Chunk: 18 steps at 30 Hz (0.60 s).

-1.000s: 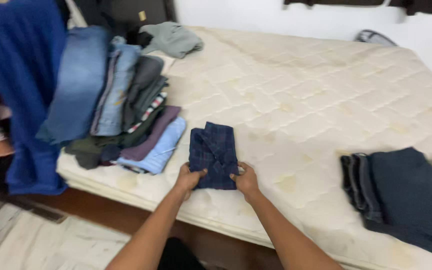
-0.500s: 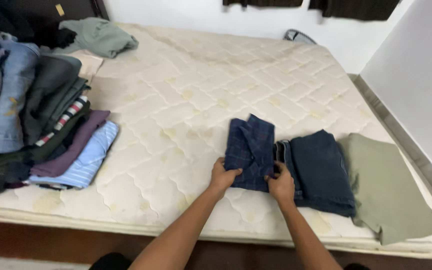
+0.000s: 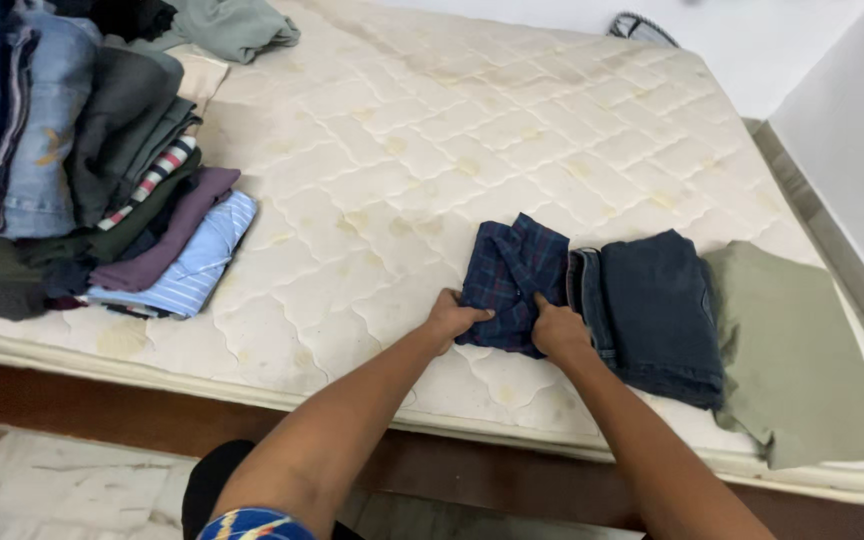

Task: The person folds multiple pairs of pants and shirts on a bed. They smooth and fold each item by hand, then place the folded garments into neat stacks on the mattress.

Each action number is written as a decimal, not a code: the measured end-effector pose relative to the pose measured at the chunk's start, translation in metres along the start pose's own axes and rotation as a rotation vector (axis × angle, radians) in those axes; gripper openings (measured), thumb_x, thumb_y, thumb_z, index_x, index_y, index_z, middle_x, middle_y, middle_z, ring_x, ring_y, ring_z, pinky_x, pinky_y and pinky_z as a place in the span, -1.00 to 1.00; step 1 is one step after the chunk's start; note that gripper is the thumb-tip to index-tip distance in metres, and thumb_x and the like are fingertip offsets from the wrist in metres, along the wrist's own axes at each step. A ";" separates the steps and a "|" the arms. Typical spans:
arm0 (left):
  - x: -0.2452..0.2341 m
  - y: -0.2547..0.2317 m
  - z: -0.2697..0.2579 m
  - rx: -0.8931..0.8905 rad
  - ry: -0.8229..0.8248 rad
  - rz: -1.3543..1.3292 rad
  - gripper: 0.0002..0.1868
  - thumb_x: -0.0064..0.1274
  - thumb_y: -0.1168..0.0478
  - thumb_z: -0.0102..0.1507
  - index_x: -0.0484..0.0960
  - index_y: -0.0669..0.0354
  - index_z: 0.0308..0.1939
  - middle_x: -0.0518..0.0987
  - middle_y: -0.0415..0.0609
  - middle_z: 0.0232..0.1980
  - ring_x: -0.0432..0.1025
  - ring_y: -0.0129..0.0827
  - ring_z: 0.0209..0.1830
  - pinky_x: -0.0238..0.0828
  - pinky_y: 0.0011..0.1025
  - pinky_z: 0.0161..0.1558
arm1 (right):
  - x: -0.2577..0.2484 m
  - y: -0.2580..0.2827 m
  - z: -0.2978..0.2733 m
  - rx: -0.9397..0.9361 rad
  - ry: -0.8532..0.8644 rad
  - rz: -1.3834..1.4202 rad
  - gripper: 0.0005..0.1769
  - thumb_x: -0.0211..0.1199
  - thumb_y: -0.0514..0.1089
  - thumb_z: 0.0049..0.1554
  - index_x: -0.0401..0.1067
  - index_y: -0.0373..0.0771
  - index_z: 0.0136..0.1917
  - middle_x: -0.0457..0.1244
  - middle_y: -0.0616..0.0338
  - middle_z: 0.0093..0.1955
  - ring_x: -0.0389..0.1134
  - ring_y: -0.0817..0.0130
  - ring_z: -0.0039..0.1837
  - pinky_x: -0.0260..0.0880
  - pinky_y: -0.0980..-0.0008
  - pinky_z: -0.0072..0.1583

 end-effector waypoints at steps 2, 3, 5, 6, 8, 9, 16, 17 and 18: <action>-0.022 -0.013 -0.006 0.062 -0.072 -0.075 -0.15 0.46 0.17 0.04 0.25 0.31 0.25 0.54 0.15 0.03 0.49 -0.22 -0.04 0.52 -0.34 -0.05 | -0.021 0.013 -0.007 -0.062 -0.027 -0.084 -0.49 -0.08 -0.10 0.29 0.35 0.15 0.46 0.31 -0.14 0.28 0.33 -0.14 0.34 0.34 -0.09 0.33; -0.038 -0.019 -0.013 0.093 -0.111 -0.111 -0.16 0.45 0.14 0.07 0.24 0.22 0.26 0.53 0.14 0.03 0.48 -0.25 -0.07 0.50 -0.36 -0.07 | -0.031 0.021 -0.011 -0.090 -0.041 -0.181 -0.56 -0.05 -0.12 0.27 0.44 0.06 0.36 0.35 -0.09 0.25 0.38 -0.09 0.32 0.40 -0.04 0.30; -0.094 -0.049 -0.027 0.256 -0.308 -0.075 -0.33 0.45 0.16 0.08 0.40 0.23 0.14 0.55 0.05 -0.02 0.46 -0.32 -0.09 0.50 -0.41 -0.10 | -0.059 0.048 -0.011 -0.157 -0.093 -0.368 -0.61 0.01 -0.15 0.25 0.64 -0.11 0.15 0.43 0.00 0.20 0.46 0.02 0.29 0.52 0.05 0.23; -0.127 -0.070 -0.036 0.348 -0.419 -0.053 -0.41 0.44 0.17 0.09 0.49 0.23 0.08 0.55 0.01 -0.04 0.46 -0.36 -0.11 0.50 -0.44 -0.12 | -0.073 0.066 -0.010 -0.184 -0.140 -0.362 -0.63 0.02 -0.14 0.23 0.64 -0.12 0.12 0.43 -0.01 0.18 0.46 0.01 0.26 0.51 0.04 0.21; -0.189 -0.105 -0.059 0.406 -0.515 -0.072 -0.57 0.35 0.20 0.13 0.53 0.23 0.00 0.60 -0.07 -0.15 0.48 -0.36 -0.20 0.47 -0.41 -0.20 | -0.094 0.110 -0.012 -0.249 -0.239 -0.338 -0.67 0.04 -0.12 0.19 0.62 -0.12 0.05 0.42 -0.03 0.13 0.46 -0.02 0.21 0.50 0.01 0.16; -0.223 -0.125 -0.073 0.439 -0.567 -0.078 -0.64 0.30 0.21 0.15 0.55 0.22 -0.05 0.62 -0.12 -0.21 0.49 -0.37 -0.25 0.45 -0.40 -0.25 | -0.099 0.134 -0.017 -0.284 -0.266 -0.324 -0.67 0.06 -0.12 0.17 0.64 -0.13 0.02 0.42 -0.01 0.13 0.46 0.00 0.20 0.50 0.01 0.16; -0.442 -0.257 -0.260 1.091 -1.569 0.529 -0.68 0.01 0.06 0.45 0.50 0.25 0.11 0.52 0.20 0.15 0.37 0.04 0.22 0.19 -0.06 0.28 | -0.091 0.329 -0.048 -0.520 0.153 0.213 -0.76 0.36 0.05 0.05 0.65 -0.05 -0.05 0.53 0.03 -0.16 0.55 0.29 -0.10 0.51 0.27 0.01; -0.470 -0.266 -0.276 1.055 -1.685 0.596 -0.63 -0.03 0.04 0.47 0.47 0.24 0.21 0.51 0.23 0.26 0.34 0.11 0.34 0.12 0.01 0.31 | -0.090 0.362 -0.057 -0.597 0.191 0.356 -0.77 0.39 0.00 0.04 0.65 -0.12 -0.07 0.51 0.05 -0.18 0.53 0.31 -0.15 0.53 0.30 -0.04; -0.499 -0.273 -0.281 0.942 -1.679 0.622 -0.54 0.04 -0.01 0.40 0.47 0.25 0.21 0.49 0.24 0.28 0.33 0.14 0.34 0.10 0.05 0.26 | -0.090 0.387 -0.066 -0.658 0.241 0.494 -0.78 0.42 -0.05 0.02 0.65 -0.18 -0.09 0.49 0.07 -0.21 0.52 0.33 -0.19 0.54 0.33 -0.09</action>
Point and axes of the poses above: each hand's wrist, its own z-axis towards the middle knuckle, its own x-axis out of the palm, y = z × x, the point moved 7 cm from there along z, towards the middle knuckle
